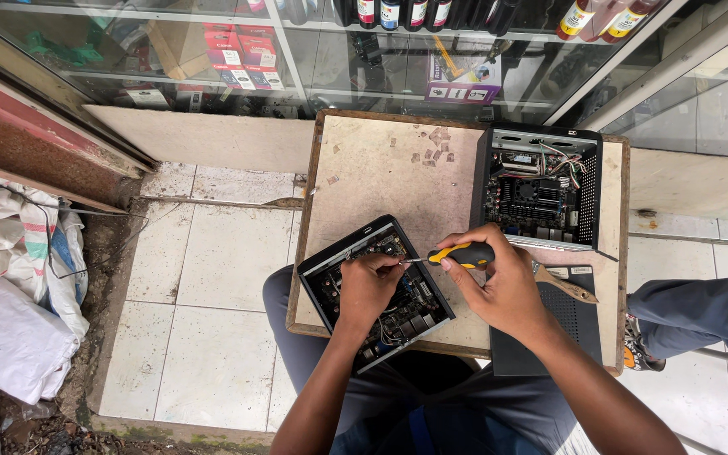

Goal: The person removes a motherboard from a computer case and places it on the table. They then use a screwdriver to tighten screws on the motherboard and connect internal cables.

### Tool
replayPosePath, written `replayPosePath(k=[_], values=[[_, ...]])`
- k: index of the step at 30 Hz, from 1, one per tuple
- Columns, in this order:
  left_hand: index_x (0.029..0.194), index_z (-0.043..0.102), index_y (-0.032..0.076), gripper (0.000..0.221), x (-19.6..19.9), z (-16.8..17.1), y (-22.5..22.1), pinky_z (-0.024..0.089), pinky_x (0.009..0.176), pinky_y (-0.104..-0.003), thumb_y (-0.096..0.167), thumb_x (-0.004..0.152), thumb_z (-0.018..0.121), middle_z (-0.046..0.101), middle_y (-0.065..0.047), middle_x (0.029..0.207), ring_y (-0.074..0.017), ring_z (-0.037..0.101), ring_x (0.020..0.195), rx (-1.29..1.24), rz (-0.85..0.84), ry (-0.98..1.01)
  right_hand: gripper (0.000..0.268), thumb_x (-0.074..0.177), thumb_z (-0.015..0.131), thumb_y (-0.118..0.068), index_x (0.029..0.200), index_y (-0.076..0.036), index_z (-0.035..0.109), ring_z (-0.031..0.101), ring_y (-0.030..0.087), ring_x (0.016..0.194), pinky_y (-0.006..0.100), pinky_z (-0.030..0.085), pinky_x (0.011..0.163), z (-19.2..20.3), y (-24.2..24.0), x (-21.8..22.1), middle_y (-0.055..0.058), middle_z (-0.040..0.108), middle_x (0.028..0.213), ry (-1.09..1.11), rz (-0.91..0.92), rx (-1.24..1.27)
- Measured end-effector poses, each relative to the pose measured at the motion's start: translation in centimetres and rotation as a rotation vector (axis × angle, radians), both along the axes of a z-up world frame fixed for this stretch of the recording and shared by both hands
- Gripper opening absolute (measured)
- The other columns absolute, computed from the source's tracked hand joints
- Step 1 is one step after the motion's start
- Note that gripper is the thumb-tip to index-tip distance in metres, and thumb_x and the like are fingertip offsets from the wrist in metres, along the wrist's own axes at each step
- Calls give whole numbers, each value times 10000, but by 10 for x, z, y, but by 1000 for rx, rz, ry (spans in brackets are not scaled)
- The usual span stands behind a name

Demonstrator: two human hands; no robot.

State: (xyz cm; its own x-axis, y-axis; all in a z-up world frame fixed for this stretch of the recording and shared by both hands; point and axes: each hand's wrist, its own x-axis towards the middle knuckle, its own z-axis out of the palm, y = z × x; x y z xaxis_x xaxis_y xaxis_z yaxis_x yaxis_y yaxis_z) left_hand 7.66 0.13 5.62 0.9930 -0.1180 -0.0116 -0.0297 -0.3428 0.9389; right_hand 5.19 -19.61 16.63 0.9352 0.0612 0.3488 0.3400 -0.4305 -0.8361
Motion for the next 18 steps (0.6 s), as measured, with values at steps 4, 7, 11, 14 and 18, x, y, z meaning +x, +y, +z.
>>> replayPosePath(k=[4, 7, 11, 14, 18], values=[[1064, 821, -27, 149, 2, 3, 0, 691, 591, -333, 3, 919, 811, 798, -233, 914, -337, 803, 839, -13, -1, 12, 208, 931, 804, -72, 1078, -44, 659, 808, 225, 864, 296, 596, 697, 3, -4, -1, 129, 842, 1022, 5, 8, -12], [1067, 817, -43, 164, 1, 5, -1, 694, 583, -347, 6, 911, 819, 796, -247, 915, -349, 800, 837, -24, -4, 43, 206, 938, 791, -53, 1085, -20, 650, 822, 294, 891, 338, 614, 703, 4, -9, -3, 170, 837, 1024, 18, 22, 7], [1067, 812, -50, 164, 2, 4, 1, 700, 574, -352, 6, 913, 823, 793, -255, 888, -354, 804, 776, -54, -24, 68, 218, 936, 786, -45, 1094, -12, 639, 820, 341, 986, 362, 654, 790, 3, -11, -5, 182, 829, 1070, 30, 63, 15], [1065, 802, -71, 170, 2, 5, 2, 713, 589, -357, 3, 913, 819, 788, -274, 892, -362, 809, 774, -84, -36, 101, 220, 936, 776, -29, 1098, -8, 628, 809, 368, 1019, 397, 663, 813, 5, -12, -7, 190, 823, 1089, 33, 89, 1], [1065, 779, -117, 173, 2, 6, 2, 713, 569, -376, -9, 931, 800, 777, -304, 883, -377, 810, 767, -119, -54, 102, 230, 935, 761, -3, 1101, 4, 601, 793, 412, 1054, 449, 669, 837, 9, -12, -7, 209, 810, 1108, 36, 130, -22]])
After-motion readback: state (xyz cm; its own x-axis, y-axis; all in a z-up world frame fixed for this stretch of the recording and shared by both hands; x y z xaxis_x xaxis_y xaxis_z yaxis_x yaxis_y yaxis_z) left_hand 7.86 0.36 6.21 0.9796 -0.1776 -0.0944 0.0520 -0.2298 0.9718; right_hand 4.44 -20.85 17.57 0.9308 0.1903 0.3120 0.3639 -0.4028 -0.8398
